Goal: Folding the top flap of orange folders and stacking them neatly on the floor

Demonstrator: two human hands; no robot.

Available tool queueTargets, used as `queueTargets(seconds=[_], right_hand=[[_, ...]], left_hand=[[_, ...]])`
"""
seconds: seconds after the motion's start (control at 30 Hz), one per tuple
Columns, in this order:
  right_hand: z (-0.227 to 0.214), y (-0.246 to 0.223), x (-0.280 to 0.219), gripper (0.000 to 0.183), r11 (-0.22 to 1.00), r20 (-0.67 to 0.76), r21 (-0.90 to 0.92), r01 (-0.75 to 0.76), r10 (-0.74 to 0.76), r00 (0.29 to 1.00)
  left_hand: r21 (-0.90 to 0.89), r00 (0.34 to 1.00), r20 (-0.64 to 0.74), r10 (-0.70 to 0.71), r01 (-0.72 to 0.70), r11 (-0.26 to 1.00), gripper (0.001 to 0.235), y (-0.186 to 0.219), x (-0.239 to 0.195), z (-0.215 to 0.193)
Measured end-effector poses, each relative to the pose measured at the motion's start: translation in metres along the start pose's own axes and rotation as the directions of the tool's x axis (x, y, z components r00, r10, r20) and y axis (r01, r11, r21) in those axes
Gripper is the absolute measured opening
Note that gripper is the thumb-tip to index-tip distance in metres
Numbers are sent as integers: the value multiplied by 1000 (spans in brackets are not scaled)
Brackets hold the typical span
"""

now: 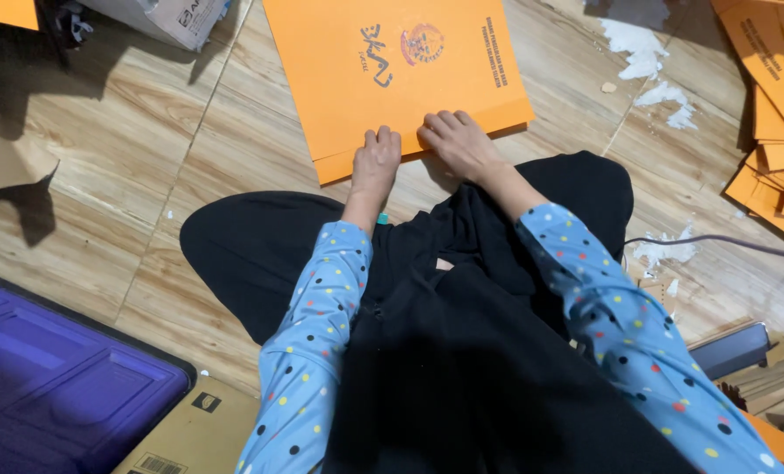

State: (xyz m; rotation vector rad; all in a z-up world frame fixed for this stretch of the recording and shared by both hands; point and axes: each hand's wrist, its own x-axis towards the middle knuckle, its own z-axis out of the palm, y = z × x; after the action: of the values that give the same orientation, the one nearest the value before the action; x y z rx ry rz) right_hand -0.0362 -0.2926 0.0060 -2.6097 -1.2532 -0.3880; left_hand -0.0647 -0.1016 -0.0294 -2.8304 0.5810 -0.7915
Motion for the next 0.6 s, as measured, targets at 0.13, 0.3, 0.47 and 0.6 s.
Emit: queueTargets(seconds=[0.13,0.3,0.47,0.6], right_hand=[[25,8,3,25,945,-26,-304,124,-138,990],[30,13,14,11,956,-92,-281,90,-120,988],[39,25,24,11,986,94,-161,-39,54,994],[43,33,44,9,981,270,-152,-123,160,949]], left_hand=[[24,999,-42,-25,27,999,11,-1,4,-3],[-27,996,28,-80,80,996,10,-11,10,-6],[-334,897,427,-111,271,903,24,-26,23,6],[-354,750,655,-92,412,840,30,-36,39,25]])
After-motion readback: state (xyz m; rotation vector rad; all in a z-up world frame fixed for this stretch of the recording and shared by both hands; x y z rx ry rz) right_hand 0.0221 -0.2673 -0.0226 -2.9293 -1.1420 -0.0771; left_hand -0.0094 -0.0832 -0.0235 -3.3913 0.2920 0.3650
